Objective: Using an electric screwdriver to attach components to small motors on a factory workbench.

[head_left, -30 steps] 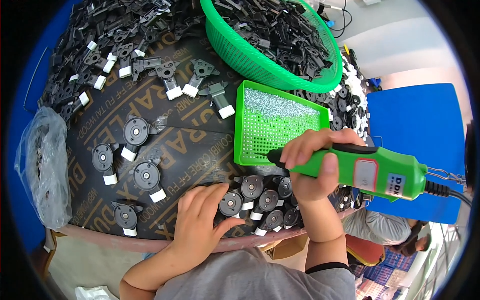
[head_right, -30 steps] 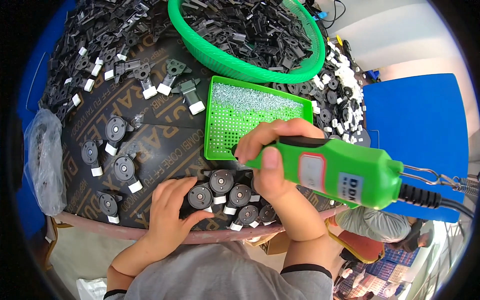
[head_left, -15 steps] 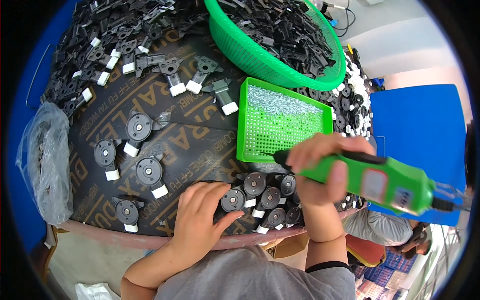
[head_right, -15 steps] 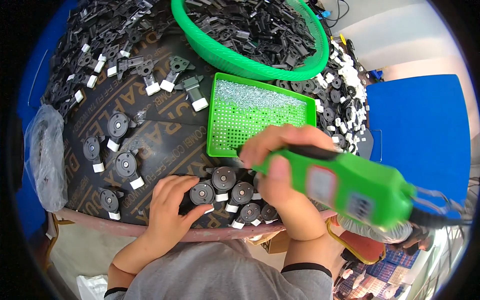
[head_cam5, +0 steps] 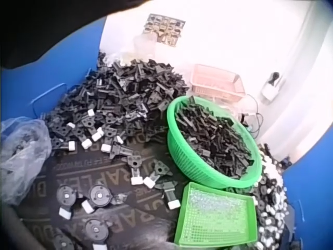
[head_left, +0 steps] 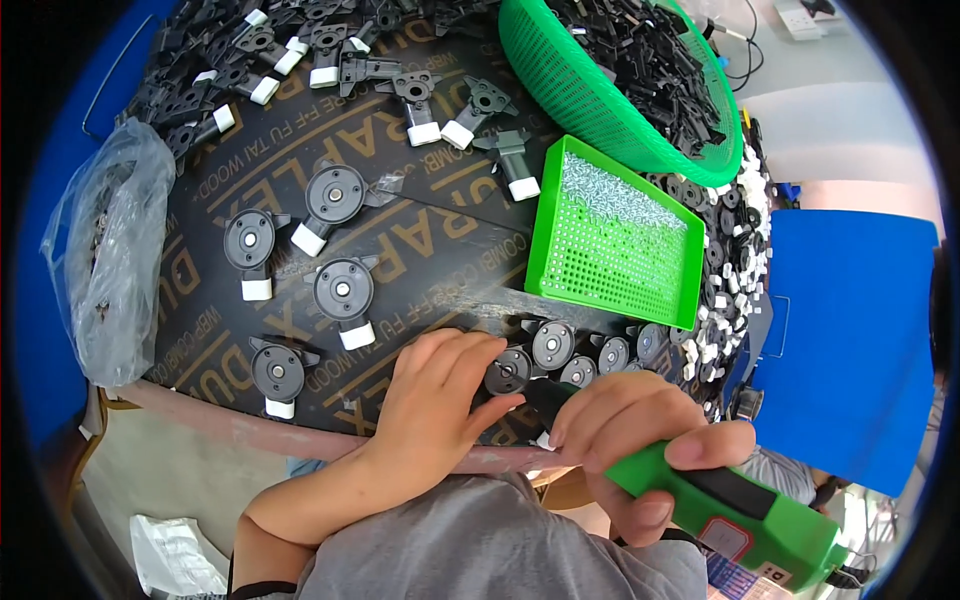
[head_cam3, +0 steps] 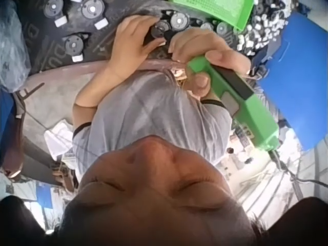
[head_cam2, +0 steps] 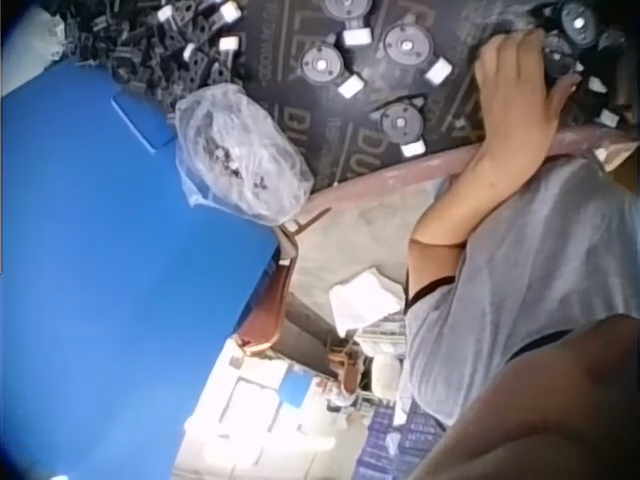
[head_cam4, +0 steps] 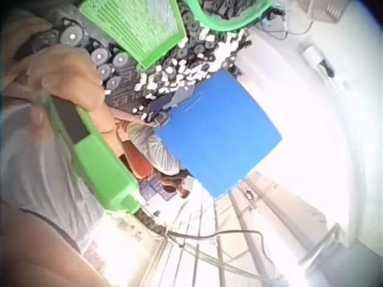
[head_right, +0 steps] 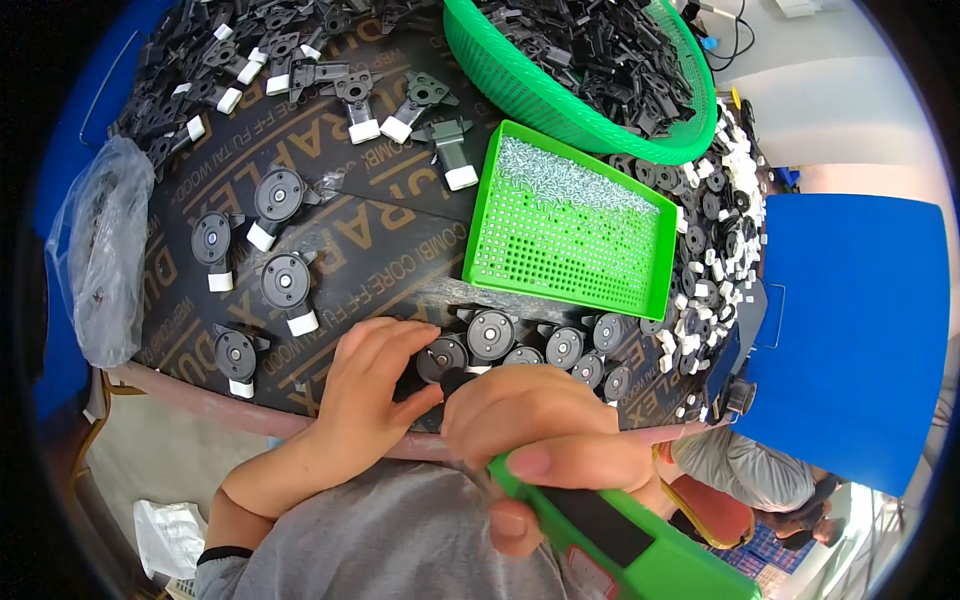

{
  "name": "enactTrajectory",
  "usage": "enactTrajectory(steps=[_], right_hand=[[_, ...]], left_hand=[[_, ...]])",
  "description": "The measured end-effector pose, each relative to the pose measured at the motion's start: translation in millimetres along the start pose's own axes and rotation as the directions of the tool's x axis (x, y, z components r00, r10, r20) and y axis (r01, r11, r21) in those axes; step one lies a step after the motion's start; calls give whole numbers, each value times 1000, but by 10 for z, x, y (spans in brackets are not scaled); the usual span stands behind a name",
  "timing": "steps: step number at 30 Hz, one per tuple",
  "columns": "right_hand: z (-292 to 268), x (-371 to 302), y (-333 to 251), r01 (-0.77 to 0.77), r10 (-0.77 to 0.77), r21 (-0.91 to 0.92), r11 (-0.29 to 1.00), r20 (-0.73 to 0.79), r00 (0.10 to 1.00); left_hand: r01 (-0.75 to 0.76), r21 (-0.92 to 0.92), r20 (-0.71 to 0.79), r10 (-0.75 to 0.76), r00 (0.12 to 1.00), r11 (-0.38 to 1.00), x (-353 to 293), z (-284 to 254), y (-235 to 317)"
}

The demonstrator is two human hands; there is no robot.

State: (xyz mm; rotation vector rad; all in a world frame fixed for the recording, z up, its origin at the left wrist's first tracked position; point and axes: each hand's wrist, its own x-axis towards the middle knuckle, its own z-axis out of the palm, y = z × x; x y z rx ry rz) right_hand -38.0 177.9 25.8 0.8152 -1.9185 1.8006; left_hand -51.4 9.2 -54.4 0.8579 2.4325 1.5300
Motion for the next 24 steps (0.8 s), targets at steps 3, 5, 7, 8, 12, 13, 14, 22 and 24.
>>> enactTrajectory(steps=[3,5,7,8,12,13,14,22,24], right_hand=[[-21,28,9,-12,12,-2,1000,73,997],[-47,108,69,-8,1,50,999,138,990],[-35,129,80,-2,-18,97,995,205,979],[3,106,66,-6,-3,58,998,151,989],[205,-31,32,-51,40,-78,996,-142,989],[184,-51,11,-49,36,-88,995,-142,989],[146,-65,-14,-41,28,-83,996,-147,989],[-331,233,183,-90,23,-130,987,-446,895],[-446,211,389,-153,53,-212,965,-414,909]], left_hand=[[-1,-11,2,1,1000,1000,-7,5,-6],[0,8,12,0,1000,1000,-10,-8,13],[-2,12,10,2,1000,1000,-10,-4,19],[-6,17,8,6,1000,1000,-5,-4,21],[-1,24,0,1,1000,1000,-29,14,26],[-7,26,3,7,1000,1000,-25,29,26],[-14,27,6,14,1000,1000,-15,45,26],[-8,57,-28,9,1000,998,-25,68,19],[-12,47,-1,12,1000,999,-20,65,12]])
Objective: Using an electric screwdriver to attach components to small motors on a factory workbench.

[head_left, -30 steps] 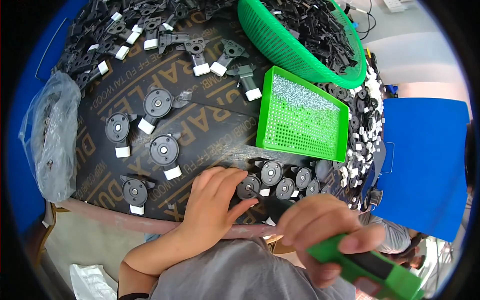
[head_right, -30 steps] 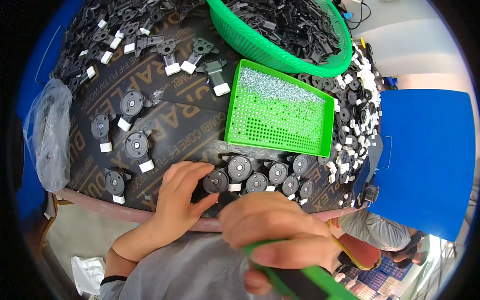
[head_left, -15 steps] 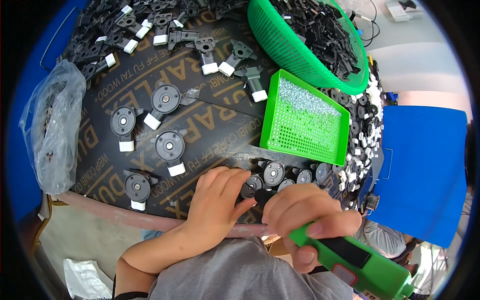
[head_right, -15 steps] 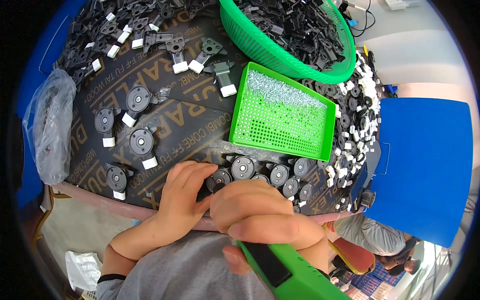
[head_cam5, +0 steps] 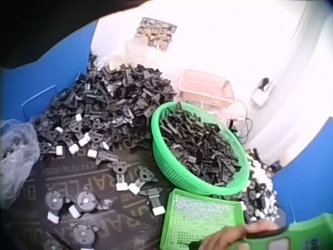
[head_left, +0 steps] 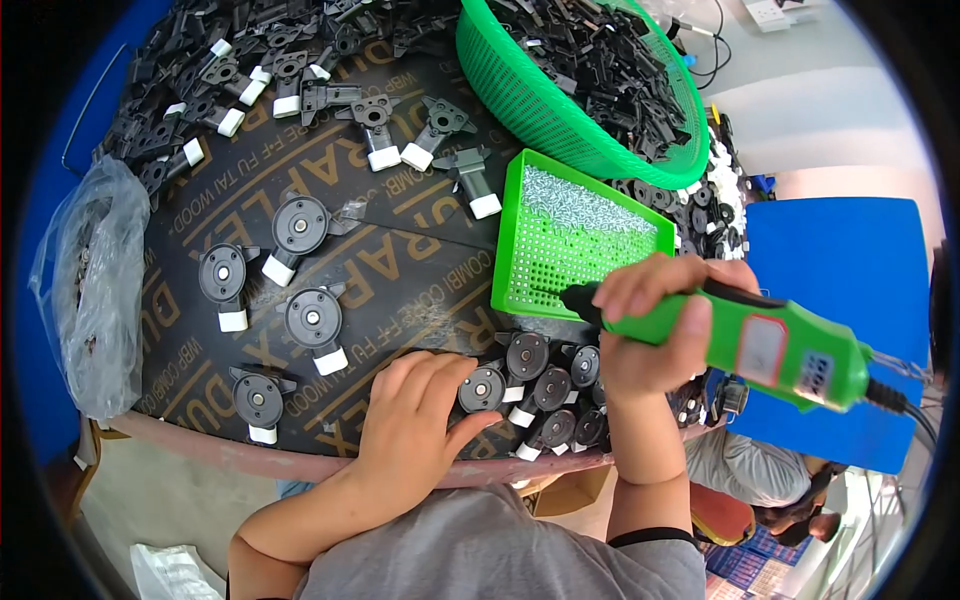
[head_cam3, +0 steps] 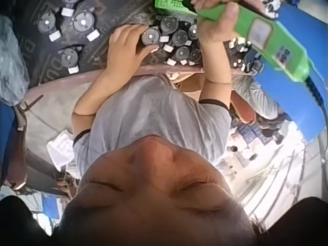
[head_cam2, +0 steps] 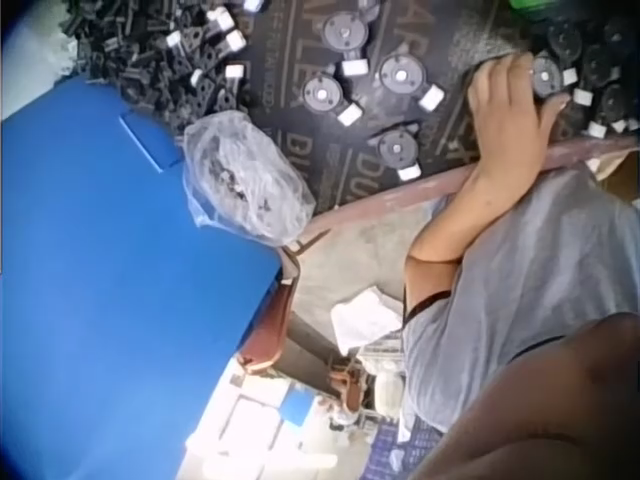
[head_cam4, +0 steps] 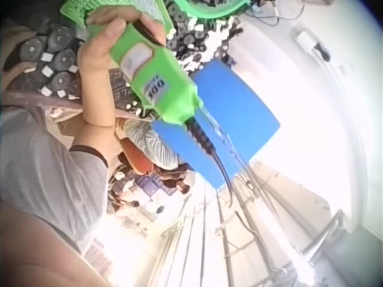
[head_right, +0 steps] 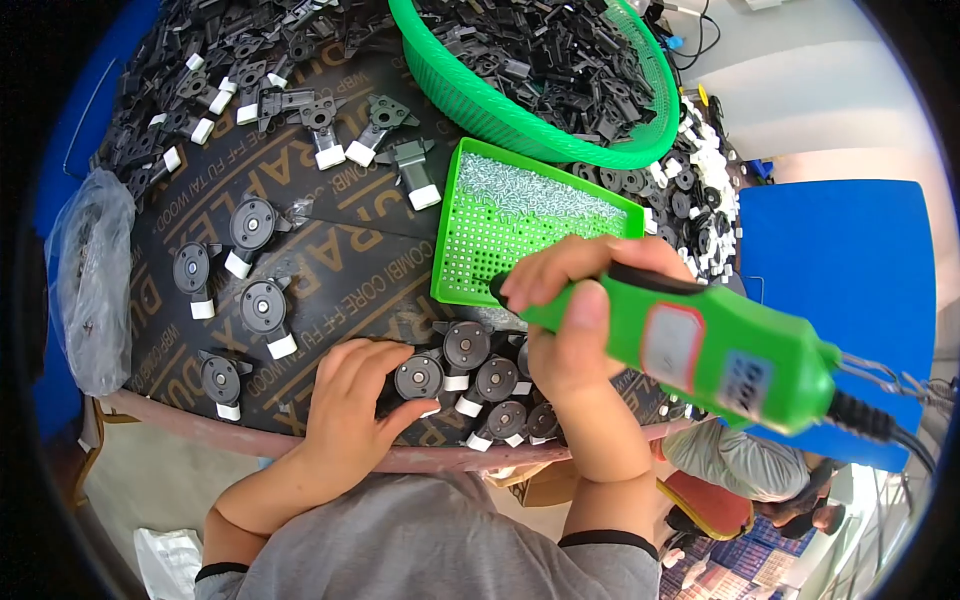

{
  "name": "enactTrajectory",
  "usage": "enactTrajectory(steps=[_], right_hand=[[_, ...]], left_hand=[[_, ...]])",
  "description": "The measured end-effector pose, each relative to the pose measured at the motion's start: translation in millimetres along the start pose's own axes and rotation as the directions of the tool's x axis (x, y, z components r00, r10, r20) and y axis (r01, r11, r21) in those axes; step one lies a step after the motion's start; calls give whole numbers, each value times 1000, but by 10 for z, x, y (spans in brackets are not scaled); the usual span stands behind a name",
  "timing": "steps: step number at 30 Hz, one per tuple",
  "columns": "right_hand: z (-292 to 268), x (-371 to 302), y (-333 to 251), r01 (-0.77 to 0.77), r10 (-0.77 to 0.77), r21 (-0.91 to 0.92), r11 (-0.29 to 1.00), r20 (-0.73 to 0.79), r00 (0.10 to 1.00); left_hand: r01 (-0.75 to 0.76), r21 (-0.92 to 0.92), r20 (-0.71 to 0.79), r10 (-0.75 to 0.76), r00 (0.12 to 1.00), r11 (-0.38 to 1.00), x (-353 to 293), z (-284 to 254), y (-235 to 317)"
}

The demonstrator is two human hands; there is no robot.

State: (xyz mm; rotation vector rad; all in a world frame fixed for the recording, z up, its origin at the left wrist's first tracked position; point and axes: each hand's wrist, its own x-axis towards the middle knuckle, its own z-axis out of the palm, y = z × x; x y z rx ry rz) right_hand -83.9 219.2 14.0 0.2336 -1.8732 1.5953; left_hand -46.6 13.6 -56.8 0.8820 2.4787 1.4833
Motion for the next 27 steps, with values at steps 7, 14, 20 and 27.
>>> enactTrajectory(steps=[7,14,20,27], right_hand=[[-41,-29,121,-25,25,129,991,-3,1000],[-39,-25,83,-34,30,109,993,37,999],[27,-219,-708,-27,18,257,966,37,999],[123,-593,-657,79,-125,163,983,295,947]], left_hand=[[5,-3,0,-5,1000,1000,4,2,1],[7,2,-6,-7,1000,1000,0,2,-8],[-2,-12,-7,2,1000,1000,11,-9,23],[-2,14,-5,2,1000,1000,1,5,12]])
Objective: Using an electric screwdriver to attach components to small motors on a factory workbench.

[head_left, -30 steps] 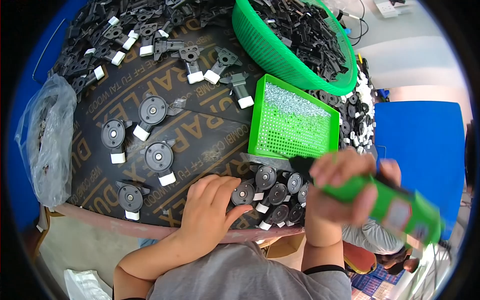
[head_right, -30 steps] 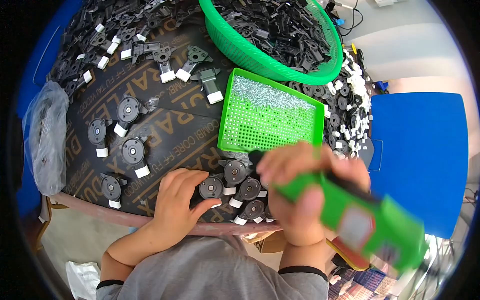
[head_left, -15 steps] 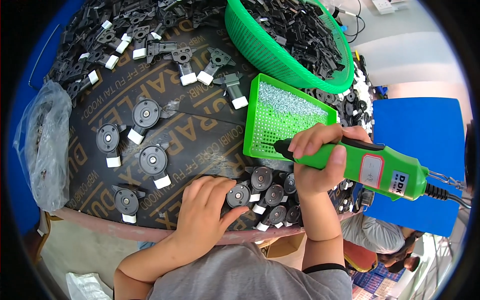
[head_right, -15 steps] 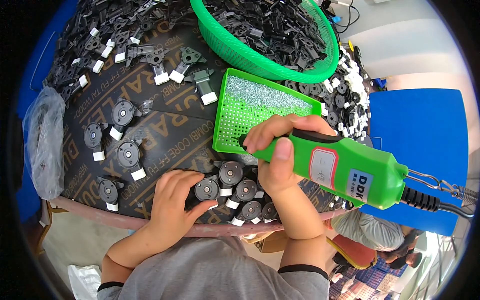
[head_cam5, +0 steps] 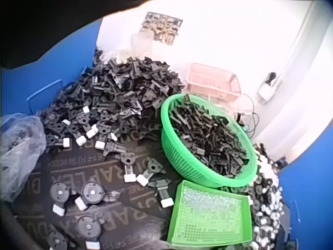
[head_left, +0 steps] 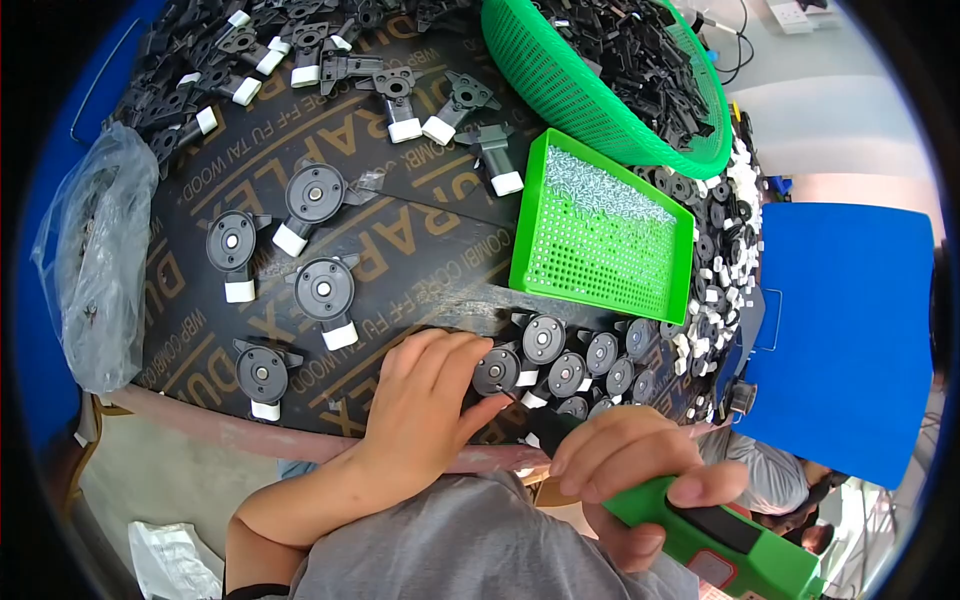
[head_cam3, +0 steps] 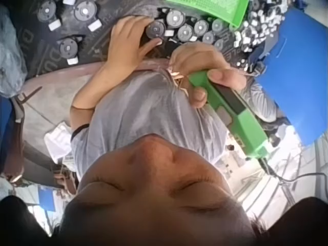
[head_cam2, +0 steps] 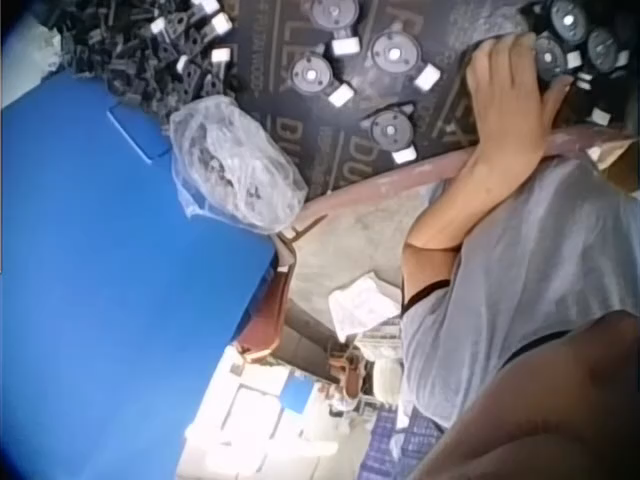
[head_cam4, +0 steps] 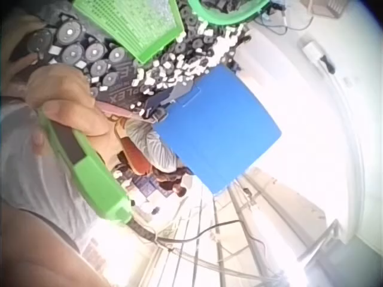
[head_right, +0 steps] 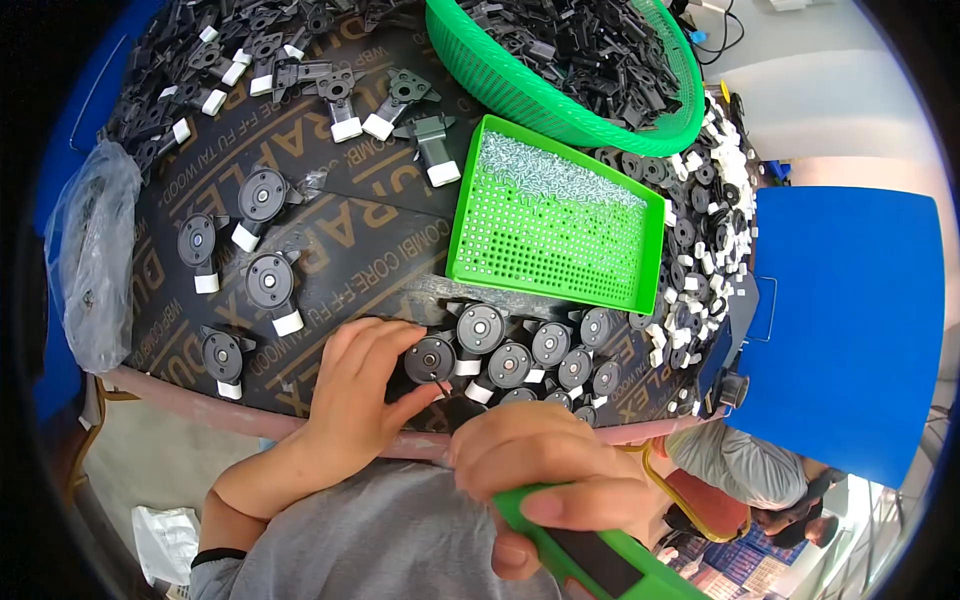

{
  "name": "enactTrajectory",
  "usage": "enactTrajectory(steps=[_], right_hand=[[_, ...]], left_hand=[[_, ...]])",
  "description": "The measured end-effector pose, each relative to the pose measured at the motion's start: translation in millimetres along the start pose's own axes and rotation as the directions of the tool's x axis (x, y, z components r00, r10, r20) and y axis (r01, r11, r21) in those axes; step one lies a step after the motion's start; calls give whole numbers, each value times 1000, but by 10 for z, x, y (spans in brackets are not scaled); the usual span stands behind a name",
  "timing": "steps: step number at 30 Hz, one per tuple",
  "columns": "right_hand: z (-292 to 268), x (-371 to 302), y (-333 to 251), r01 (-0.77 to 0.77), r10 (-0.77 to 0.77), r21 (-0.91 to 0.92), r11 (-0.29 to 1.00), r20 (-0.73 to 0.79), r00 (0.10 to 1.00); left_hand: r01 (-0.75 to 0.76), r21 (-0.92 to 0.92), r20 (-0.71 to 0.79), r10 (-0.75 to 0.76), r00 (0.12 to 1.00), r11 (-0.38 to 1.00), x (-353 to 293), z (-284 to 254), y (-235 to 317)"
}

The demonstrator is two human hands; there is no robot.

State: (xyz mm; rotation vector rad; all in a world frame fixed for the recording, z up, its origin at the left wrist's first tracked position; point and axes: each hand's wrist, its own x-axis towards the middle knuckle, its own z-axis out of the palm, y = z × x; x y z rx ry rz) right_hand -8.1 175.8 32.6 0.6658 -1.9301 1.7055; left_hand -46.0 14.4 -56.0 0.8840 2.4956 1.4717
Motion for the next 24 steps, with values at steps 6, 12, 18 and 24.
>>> enactTrajectory(steps=[6,12,18,24], right_hand=[[1,-46,69,-13,13,14,1000,13,1000],[-7,-75,99,-9,9,3,1000,55,998],[-4,-14,39,20,-20,49,999,2,1000],[-21,-4,36,114,-113,62,992,-11,993]], left_hand=[[6,2,-16,-6,1000,1000,-11,6,-13],[10,13,6,-10,1000,1000,-18,-1,-5],[13,-22,-19,-13,1000,1000,9,-17,17],[-92,-25,-153,87,984,995,-1,-47,4]])
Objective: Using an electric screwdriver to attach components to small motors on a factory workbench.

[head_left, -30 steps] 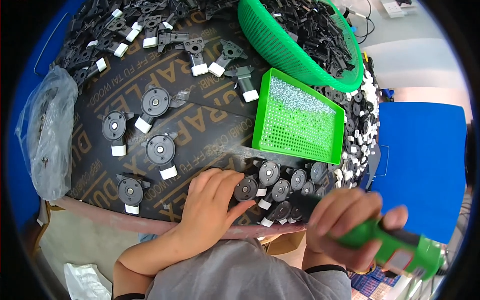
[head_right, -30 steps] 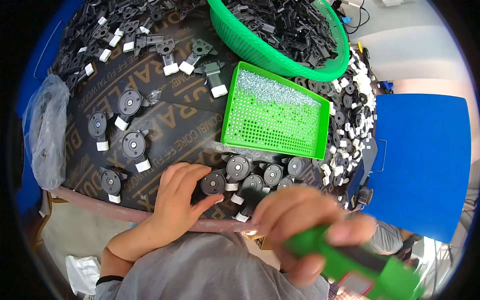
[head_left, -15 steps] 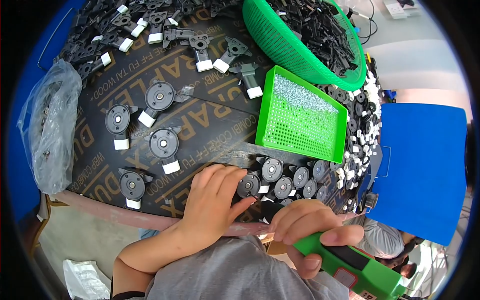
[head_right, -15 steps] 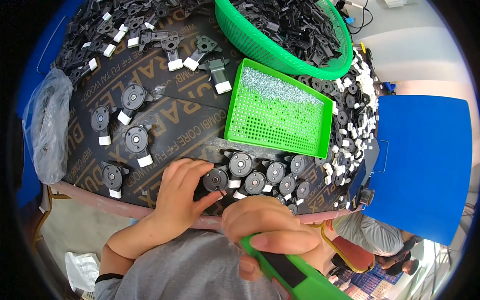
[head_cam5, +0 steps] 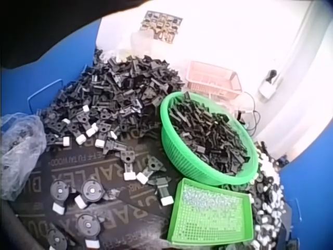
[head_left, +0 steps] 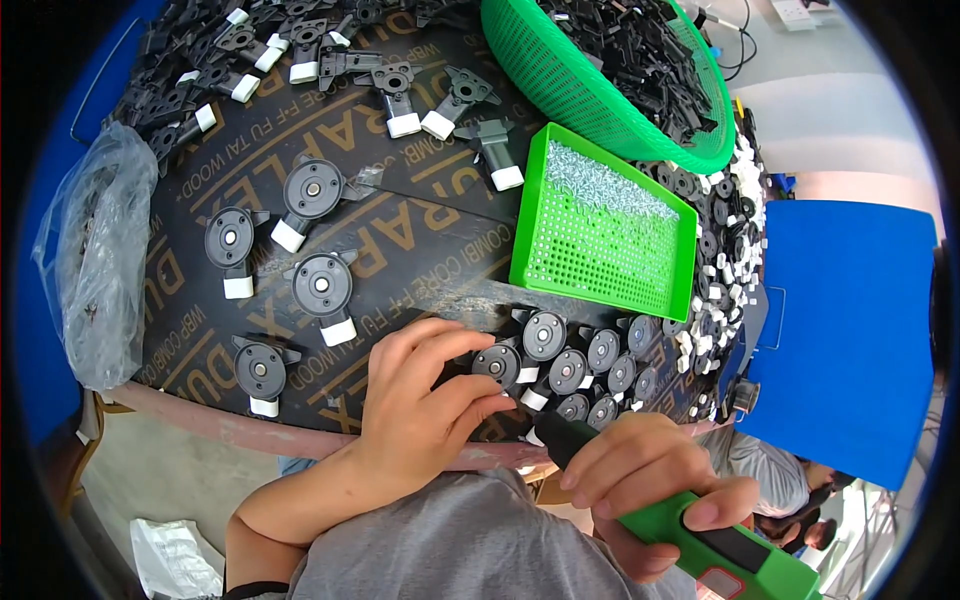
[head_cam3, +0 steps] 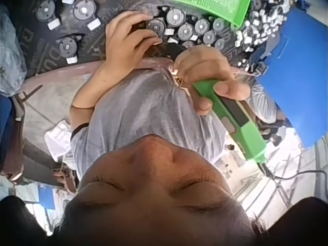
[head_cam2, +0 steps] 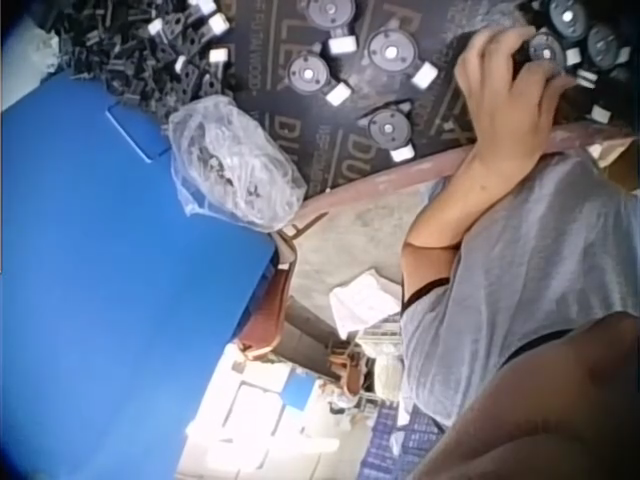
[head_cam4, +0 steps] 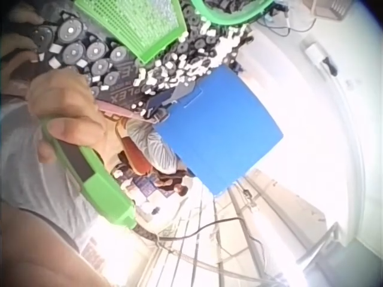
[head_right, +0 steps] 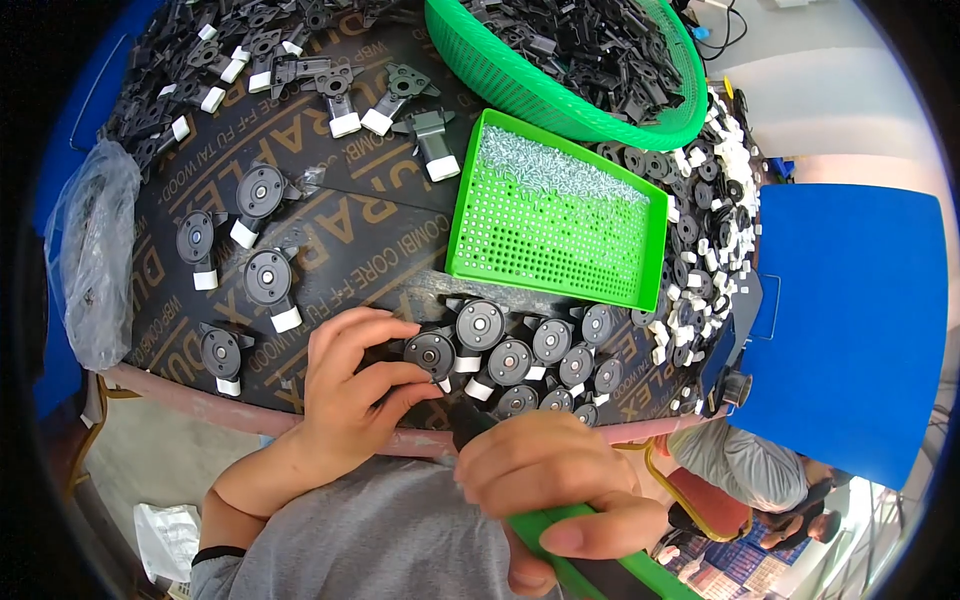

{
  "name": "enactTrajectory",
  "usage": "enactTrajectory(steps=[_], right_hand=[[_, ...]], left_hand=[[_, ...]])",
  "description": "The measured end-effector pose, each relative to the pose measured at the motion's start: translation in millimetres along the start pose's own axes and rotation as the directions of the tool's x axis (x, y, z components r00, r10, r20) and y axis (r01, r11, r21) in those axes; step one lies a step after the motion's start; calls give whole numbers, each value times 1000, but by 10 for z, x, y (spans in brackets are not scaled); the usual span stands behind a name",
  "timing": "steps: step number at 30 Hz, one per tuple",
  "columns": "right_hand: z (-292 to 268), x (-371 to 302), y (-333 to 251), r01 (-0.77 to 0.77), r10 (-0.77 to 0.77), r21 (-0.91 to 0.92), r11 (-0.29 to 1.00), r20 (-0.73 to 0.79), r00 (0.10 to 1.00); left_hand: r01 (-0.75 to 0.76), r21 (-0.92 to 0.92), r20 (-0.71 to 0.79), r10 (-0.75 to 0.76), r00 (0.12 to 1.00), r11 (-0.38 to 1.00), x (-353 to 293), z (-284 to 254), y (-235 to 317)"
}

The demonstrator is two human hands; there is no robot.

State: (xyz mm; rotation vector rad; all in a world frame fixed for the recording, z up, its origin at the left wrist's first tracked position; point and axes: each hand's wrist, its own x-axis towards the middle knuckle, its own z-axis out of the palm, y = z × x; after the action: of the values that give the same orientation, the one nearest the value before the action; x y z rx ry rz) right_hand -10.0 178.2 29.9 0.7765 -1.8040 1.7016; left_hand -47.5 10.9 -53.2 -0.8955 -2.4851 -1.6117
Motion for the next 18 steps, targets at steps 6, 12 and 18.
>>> enactTrajectory(steps=[6,12,18], right_hand=[[30,18,-66,-11,12,34,999,-26,1000],[43,10,-83,-51,52,19,999,-40,998],[59,-3,-71,-33,32,-16,999,-91,995]], left_hand=[[-27,-20,13,27,1000,999,14,10,10],[-76,28,24,75,997,997,-6,6,6],[-111,53,0,111,994,992,-2,35,5]])
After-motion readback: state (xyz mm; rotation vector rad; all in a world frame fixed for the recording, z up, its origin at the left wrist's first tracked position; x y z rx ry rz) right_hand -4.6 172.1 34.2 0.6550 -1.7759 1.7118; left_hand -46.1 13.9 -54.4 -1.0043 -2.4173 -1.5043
